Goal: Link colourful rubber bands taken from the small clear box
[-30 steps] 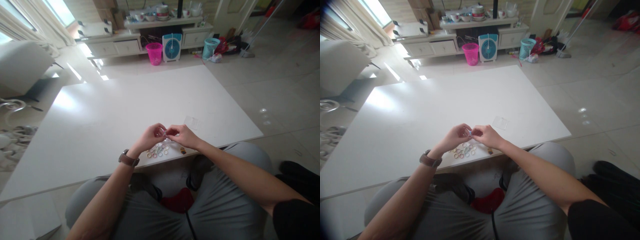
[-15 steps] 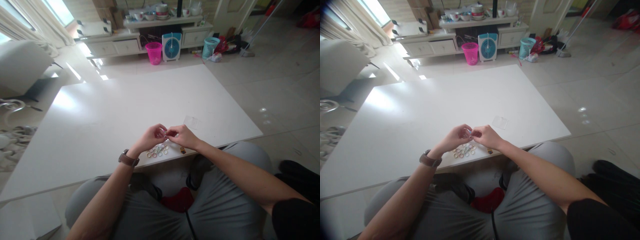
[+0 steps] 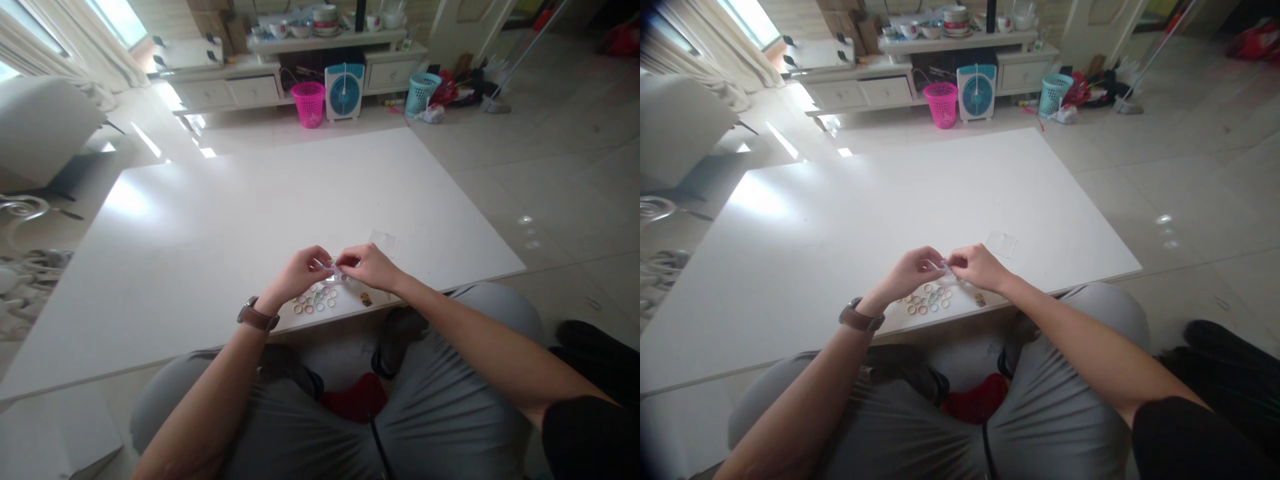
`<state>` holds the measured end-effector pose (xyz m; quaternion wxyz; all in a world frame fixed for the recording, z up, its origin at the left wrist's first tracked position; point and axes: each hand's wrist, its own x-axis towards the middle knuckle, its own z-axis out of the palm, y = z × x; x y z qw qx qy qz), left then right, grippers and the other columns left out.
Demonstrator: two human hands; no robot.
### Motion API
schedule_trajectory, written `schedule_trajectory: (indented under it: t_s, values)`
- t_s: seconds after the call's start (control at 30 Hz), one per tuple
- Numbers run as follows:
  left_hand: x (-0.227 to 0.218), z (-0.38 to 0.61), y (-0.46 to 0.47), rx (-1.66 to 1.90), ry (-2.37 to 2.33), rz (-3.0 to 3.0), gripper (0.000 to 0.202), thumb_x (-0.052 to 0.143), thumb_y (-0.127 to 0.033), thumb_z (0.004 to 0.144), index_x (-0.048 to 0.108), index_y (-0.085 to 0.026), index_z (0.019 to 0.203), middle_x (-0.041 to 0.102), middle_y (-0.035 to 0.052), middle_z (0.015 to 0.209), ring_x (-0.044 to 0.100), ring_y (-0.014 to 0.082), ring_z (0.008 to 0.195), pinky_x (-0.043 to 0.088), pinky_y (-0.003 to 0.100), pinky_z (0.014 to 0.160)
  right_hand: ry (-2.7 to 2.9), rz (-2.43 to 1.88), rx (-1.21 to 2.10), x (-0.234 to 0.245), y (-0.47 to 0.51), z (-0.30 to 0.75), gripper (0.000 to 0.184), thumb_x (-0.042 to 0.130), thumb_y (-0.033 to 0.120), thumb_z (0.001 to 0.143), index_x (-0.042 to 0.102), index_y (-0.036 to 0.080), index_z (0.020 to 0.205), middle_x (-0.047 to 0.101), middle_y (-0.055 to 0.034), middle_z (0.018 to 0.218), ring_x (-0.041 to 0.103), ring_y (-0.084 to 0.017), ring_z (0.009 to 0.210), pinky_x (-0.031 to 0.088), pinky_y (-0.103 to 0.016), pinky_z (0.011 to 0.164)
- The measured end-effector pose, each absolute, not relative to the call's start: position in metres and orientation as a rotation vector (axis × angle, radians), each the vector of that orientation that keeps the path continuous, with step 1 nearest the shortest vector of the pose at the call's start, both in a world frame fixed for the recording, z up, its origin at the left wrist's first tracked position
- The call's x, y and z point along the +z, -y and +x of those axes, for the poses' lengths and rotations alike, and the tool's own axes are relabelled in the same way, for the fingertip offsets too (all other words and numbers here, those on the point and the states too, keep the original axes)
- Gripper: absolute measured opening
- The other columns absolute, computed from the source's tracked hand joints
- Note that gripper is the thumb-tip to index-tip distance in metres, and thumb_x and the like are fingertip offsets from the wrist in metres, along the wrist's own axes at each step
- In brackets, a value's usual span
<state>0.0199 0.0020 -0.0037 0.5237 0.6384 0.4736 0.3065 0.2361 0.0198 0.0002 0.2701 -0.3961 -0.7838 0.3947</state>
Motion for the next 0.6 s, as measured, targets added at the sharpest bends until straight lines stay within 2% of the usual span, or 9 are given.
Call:
schedule_trajectory:
  t_s: [0.1,0.3,0.6]
  values:
    - [-0.005,0.0186,-0.0026,0.727,-1.181,1.568,0.022,0.074,-0.03,0.08,0.066,-0.016,0.095,0.069,0.0039,0.092,0.061,0.0114,0.069,0.049,0.024,0.061,2.277,-1.129,0.99,-0.0006,-0.0262,0.2418,0.017,0.066,0.009,0.083,0.08,0.017,0.09,0.078,-0.0033,0.08,0.068,-0.015,0.072,0.048,-0.025,0.069]
    - [-0.0047,0.0178,-0.0025,0.671,-1.24,1.678,0.017,0.069,-0.028,0.082,0.066,-0.017,0.094,0.07,0.0037,0.091,0.062,0.0121,0.07,0.05,0.025,0.062,2.585,-1.043,0.788,-0.0064,-0.0296,0.2439,0.019,0.064,0.009,0.087,0.08,0.017,0.092,0.078,-0.0081,0.089,0.068,-0.021,0.085,0.046,-0.029,0.079]
    - [-0.0054,0.0152,-0.0034,0.644,-1.292,1.76,0.015,0.066,-0.025,0.083,0.068,-0.017,0.096,0.072,0.0037,0.09,0.064,0.0128,0.072,0.051,0.025,0.064,2.706,-1.002,0.722,-0.0051,-0.0269,0.2425,0.015,0.062,0.01,0.089,0.076,0.016,0.089,0.071,-0.0065,0.085,0.062,-0.019,0.086,0.044,-0.027,0.08]
